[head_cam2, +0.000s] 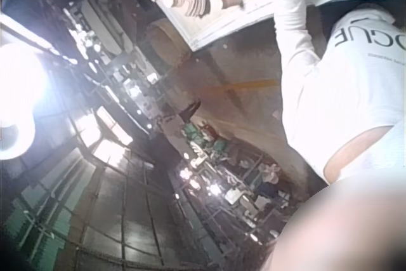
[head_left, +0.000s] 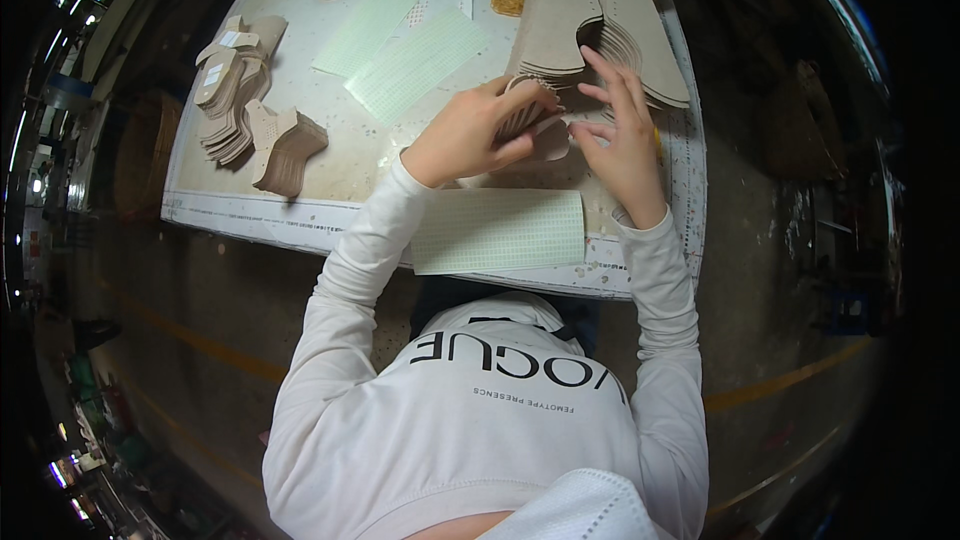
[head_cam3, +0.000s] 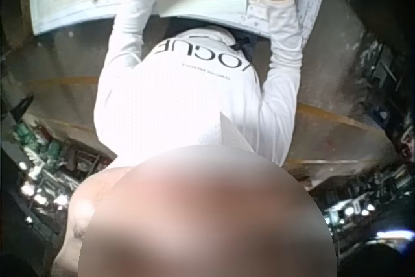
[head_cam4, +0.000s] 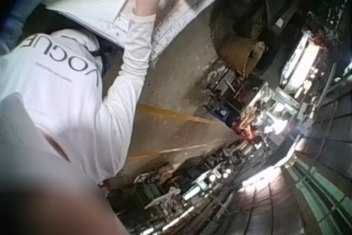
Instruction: The person applies small adhesive labels to stacks of beige shoe insole parts on a worktable. They peel labels from a sheet, place them on individual parts, and stack the labeled parts. A coworker briefly appears and handles parts across the table.
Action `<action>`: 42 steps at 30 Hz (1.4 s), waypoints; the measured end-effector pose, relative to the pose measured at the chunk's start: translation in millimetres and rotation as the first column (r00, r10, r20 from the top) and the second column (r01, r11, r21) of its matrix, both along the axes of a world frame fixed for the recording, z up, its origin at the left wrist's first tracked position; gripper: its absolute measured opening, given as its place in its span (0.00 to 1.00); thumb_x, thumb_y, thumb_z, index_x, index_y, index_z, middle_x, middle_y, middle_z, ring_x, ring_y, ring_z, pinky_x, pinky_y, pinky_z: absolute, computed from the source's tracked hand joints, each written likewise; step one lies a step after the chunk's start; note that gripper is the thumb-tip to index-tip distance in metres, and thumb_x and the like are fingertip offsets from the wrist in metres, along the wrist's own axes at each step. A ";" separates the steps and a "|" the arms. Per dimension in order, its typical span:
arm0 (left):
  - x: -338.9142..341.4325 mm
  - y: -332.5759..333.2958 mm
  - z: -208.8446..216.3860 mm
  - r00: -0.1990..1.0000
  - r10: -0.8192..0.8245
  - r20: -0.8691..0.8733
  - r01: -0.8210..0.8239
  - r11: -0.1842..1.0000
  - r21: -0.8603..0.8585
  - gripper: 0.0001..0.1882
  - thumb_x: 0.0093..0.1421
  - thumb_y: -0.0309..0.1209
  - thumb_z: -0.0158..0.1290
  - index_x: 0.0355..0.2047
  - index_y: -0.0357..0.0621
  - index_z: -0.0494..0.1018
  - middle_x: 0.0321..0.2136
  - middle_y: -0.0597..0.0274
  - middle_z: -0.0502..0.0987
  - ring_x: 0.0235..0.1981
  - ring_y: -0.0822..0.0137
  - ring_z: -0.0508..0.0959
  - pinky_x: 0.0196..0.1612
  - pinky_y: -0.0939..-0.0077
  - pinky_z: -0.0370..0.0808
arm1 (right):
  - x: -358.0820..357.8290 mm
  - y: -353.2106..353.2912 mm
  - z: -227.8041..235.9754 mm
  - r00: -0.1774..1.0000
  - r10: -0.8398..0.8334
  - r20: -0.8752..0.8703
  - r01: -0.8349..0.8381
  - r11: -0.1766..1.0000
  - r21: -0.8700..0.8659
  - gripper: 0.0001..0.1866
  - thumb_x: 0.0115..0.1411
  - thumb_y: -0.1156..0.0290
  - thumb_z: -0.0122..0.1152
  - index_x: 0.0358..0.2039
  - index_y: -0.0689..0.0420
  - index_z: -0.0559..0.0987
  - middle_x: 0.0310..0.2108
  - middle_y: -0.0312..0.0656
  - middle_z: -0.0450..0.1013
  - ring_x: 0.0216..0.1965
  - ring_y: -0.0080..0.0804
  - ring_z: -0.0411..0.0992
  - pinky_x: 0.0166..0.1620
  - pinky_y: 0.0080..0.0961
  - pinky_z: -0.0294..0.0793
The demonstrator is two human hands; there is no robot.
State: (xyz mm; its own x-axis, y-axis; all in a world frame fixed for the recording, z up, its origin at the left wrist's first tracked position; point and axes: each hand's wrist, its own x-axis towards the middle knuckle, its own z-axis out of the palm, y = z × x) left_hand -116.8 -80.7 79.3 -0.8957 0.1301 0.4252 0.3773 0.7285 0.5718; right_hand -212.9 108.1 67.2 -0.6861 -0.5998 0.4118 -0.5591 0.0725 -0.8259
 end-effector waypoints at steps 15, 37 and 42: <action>0.2 -6.9 -6.1 0.999 -0.048 -0.019 0.050 0.990 0.130 0.21 0.47 0.30 0.67 0.42 0.45 0.75 0.40 0.57 0.79 0.38 0.56 0.79 0.44 0.69 0.76 | -6.4 0.3 -22.3 0.987 -0.123 -0.103 0.122 0.992 -0.018 0.25 0.62 0.79 0.59 0.60 0.54 0.71 0.42 0.43 0.71 0.35 0.29 0.78 0.32 0.18 0.82; 79.1 8.3 0.7 0.979 0.159 0.127 -0.178 0.972 0.156 0.09 0.58 0.27 0.58 0.39 0.38 0.80 0.35 0.59 0.83 0.31 0.70 0.80 0.36 0.77 0.75 | -13.8 84.6 -51.9 0.816 -0.227 0.532 0.188 0.974 0.128 0.21 0.64 0.72 0.61 0.58 0.56 0.74 0.49 0.41 0.72 0.42 0.21 0.74 0.37 0.17 0.76; 81.7 31.3 -22.3 0.939 0.290 0.187 -0.246 0.943 -0.224 0.13 0.57 0.32 0.61 0.42 0.43 0.80 0.36 0.58 0.81 0.34 0.53 0.81 0.38 0.66 0.78 | 2.7 88.8 -48.3 0.833 -0.419 -0.362 0.497 0.854 0.155 0.18 0.60 0.73 0.64 0.52 0.53 0.80 0.42 0.40 0.74 0.33 0.19 0.73 0.28 0.17 0.70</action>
